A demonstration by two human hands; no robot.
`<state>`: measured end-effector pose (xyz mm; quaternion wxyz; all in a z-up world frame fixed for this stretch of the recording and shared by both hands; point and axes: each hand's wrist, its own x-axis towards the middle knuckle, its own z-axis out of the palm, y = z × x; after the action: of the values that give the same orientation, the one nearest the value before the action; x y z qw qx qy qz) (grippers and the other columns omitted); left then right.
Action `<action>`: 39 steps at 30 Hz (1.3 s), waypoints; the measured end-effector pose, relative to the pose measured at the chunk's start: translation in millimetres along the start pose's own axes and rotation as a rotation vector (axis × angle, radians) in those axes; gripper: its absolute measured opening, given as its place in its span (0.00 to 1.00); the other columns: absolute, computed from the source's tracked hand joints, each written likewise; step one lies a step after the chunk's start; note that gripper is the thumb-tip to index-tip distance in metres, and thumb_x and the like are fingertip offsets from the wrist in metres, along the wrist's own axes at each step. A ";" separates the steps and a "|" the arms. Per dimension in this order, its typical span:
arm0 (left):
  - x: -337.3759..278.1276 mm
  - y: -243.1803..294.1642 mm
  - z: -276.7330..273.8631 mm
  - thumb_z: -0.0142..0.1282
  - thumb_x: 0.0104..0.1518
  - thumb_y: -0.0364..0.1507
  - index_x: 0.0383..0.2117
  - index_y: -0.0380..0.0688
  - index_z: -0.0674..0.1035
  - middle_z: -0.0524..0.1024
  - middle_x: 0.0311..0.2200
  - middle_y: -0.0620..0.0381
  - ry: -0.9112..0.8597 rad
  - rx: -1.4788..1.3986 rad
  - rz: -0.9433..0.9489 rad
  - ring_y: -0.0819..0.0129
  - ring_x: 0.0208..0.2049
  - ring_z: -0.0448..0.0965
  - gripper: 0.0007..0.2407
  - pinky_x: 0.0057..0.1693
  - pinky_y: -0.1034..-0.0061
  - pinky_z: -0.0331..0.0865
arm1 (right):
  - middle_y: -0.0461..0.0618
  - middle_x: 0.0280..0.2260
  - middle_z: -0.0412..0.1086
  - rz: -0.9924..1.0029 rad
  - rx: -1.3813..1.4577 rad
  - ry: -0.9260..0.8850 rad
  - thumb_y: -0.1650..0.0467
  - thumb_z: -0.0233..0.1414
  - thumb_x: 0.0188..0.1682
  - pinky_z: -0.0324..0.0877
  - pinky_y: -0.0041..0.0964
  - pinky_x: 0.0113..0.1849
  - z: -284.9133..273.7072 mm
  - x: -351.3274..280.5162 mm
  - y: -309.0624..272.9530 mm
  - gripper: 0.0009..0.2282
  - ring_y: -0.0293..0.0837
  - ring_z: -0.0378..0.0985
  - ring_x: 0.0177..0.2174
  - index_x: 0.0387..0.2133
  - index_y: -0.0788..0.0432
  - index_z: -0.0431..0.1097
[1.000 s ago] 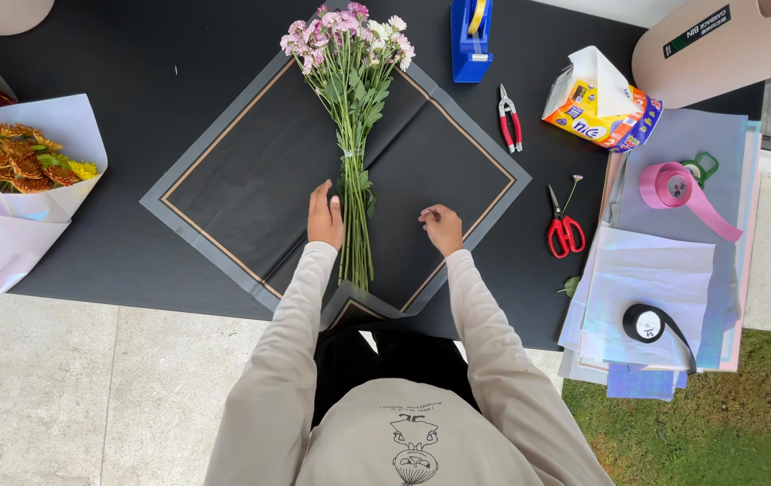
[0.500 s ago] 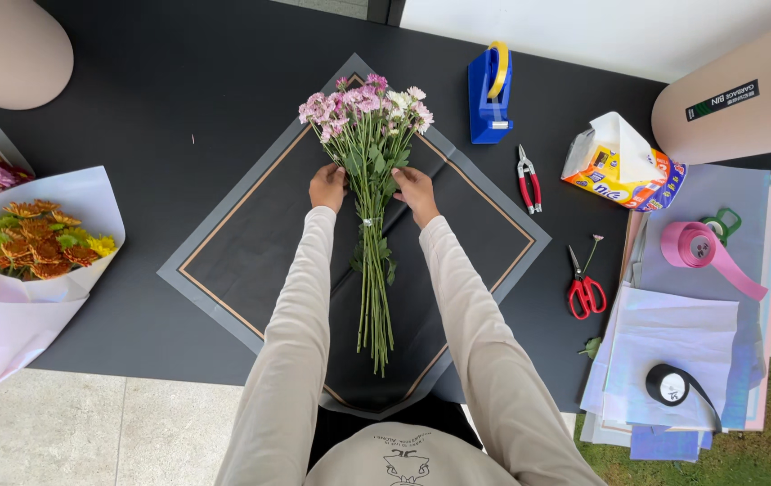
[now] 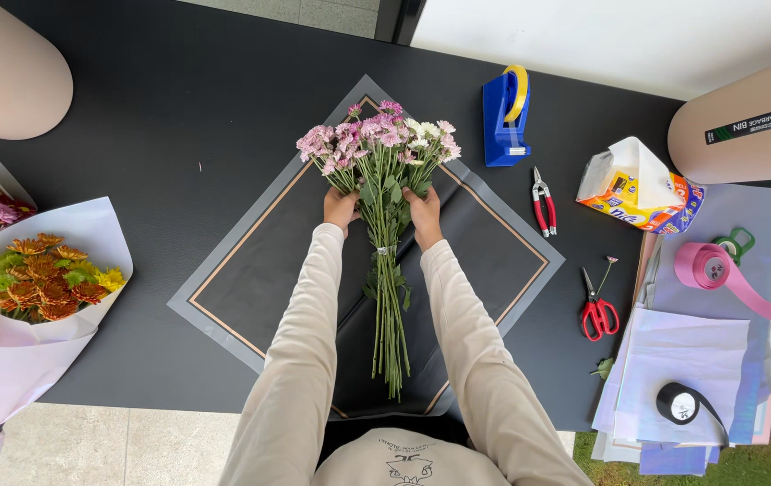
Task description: The person wraps a bouquet of flowers by laying a sheet of decorative paper on a table, placing the flowers on the paper, and folding the paper around the stems.
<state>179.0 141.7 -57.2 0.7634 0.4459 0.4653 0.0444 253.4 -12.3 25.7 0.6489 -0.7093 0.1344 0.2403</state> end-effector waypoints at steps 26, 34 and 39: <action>4.2 -29.4 19.8 0.63 0.50 0.23 0.42 0.38 0.76 0.77 0.38 0.47 0.218 -0.295 0.215 0.61 0.43 0.76 0.13 0.48 0.62 0.67 | 0.63 0.49 0.67 -0.087 0.224 0.154 0.77 0.61 0.42 0.66 0.51 0.49 6.3 20.2 16.2 0.22 0.56 0.68 0.51 0.51 0.64 0.66; -9.2 -13.3 13.5 0.71 0.46 0.35 0.33 0.41 0.77 0.75 0.28 0.57 0.203 -0.054 0.117 0.69 0.31 0.75 0.16 0.38 0.72 0.70 | 0.61 0.52 0.66 -0.019 -0.021 0.098 0.73 0.59 0.48 0.64 0.52 0.53 6.5 0.6 -12.5 0.21 0.57 0.67 0.53 0.55 0.61 0.63; -47.1 39.4 17.6 0.66 0.51 0.42 0.54 0.33 0.71 0.68 0.53 0.36 0.155 0.044 -0.059 0.45 0.52 0.72 0.29 0.48 0.59 0.77 | 0.60 0.58 0.60 0.087 -0.298 0.071 0.57 0.60 0.47 0.64 0.52 0.54 -10.9 12.5 -11.0 0.33 0.54 0.63 0.56 0.60 0.61 0.55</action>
<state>179.4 131.3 5.8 0.7161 0.4438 0.5369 0.0459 271.4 -20.2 29.1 0.5205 -0.7992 0.1507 0.2602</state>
